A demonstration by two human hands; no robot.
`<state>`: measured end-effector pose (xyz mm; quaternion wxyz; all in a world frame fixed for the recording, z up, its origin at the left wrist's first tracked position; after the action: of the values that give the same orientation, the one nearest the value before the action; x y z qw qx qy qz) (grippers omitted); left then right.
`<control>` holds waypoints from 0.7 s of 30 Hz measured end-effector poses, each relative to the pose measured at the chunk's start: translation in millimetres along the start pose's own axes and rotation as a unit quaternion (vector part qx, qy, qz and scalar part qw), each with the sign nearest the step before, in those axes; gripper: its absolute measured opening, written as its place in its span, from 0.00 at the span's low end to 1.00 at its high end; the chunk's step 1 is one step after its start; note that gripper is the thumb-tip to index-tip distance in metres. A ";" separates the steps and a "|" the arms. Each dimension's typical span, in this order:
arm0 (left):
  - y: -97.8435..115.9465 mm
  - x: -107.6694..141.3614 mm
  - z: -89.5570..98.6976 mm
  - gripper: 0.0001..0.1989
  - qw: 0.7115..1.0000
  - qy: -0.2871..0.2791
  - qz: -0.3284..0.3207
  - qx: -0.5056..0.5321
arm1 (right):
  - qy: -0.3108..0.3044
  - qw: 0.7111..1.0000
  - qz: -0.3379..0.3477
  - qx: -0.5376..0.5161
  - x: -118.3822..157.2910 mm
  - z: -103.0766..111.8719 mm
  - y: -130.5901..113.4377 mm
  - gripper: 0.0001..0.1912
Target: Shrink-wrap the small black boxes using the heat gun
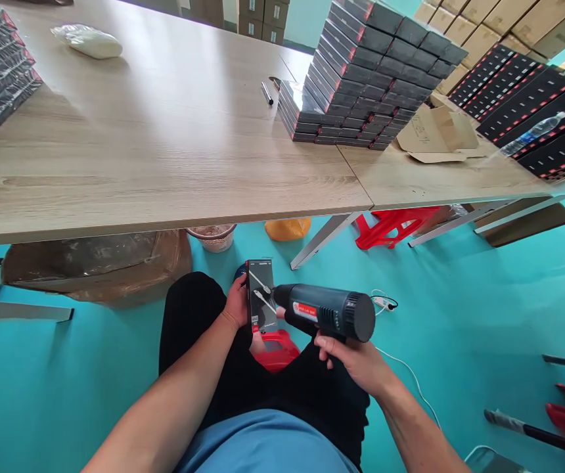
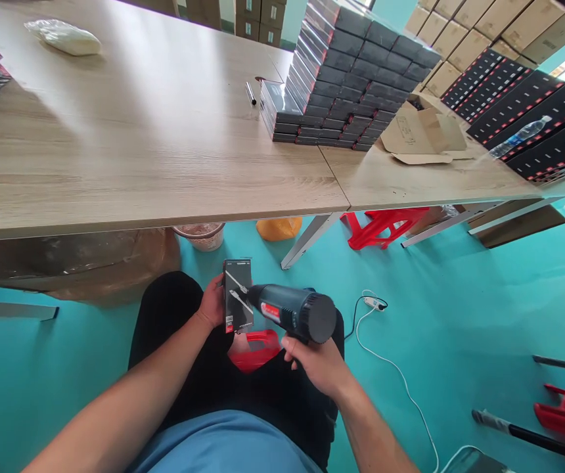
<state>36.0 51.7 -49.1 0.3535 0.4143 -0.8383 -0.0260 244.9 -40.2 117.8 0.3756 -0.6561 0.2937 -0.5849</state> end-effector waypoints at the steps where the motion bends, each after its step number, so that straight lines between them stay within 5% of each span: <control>1: 2.1 0.4 -0.6 0.29 1.000 -0.001 -0.009 0.009 | 0.009 1.000 0.006 -0.001 0.3 -0.5 0.9 0.17; 5: 8.4 1.0 -3.1 0.30 0.999 -0.013 -0.039 0.021 | -0.056 0.998 -0.026 -0.005 2.5 -14.8 14.4 0.18; 10: 4.4 0.9 -5.9 0.31 0.999 -0.030 -0.012 0.022 | 0.028 0.998 0.008 -0.055 6.7 -3.3 8.8 0.19; 14: -0.4 2.5 -7.7 0.30 0.999 -0.049 0.009 0.006 | -0.024 0.991 -0.039 -0.129 11.1 -6.4 6.2 0.19; 18: -9.2 5.8 -9.4 0.30 0.996 -0.073 0.052 -0.008 | 0.086 0.951 -0.052 -0.293 4.9 20.3 9.3 0.18; 21: -11.6 8.4 -12.2 0.30 0.993 -0.097 0.060 -0.005 | 0.108 0.925 -0.072 -0.357 -0.9 33.6 12.3 0.14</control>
<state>47.9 41.2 -39.1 0.2734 0.3574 -0.8917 -0.0487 278.6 -41.2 105.9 0.0390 -0.6989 0.4741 -0.5341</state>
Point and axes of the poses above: each hand's wrist, its own x-axis away from the middle knuckle, its own z-axis out of the back of the hand, y = z × x, the point moved 7 cm from there along -x, towards the middle knuckle, and after that the axes turned 8 degrees about -x, right-handed, at the moved point
